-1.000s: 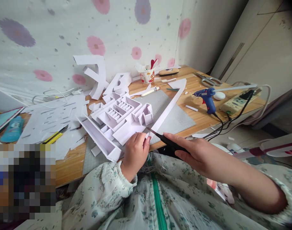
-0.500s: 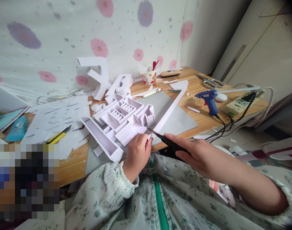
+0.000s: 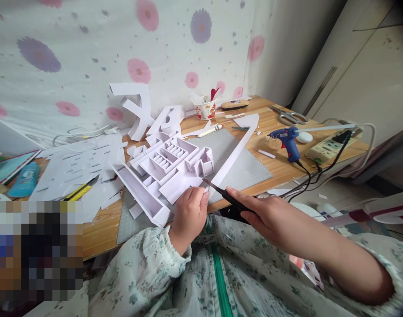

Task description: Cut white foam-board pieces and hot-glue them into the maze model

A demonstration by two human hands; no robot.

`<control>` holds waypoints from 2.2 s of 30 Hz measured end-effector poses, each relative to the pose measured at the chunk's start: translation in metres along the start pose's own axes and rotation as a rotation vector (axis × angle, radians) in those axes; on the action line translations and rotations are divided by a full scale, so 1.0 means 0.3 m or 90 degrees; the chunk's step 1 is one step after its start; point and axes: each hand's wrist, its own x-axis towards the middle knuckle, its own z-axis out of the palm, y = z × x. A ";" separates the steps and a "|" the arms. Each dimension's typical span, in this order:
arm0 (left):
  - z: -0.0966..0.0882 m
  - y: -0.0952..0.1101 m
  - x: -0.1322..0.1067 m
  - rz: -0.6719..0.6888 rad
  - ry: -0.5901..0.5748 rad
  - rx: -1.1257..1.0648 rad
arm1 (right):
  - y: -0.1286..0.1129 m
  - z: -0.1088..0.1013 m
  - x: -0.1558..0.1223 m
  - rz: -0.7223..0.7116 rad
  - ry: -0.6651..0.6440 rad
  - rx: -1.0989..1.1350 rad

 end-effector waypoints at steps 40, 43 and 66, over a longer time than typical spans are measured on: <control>0.006 -0.003 0.000 0.009 0.014 0.017 | -0.020 0.048 0.001 0.014 -0.095 -0.276; 0.006 -0.003 0.000 0.009 0.014 0.018 | -0.014 0.060 0.000 0.019 -0.090 -0.275; 0.013 0.001 0.052 -0.068 0.031 -0.101 | 0.001 0.105 0.005 0.015 -0.104 -0.298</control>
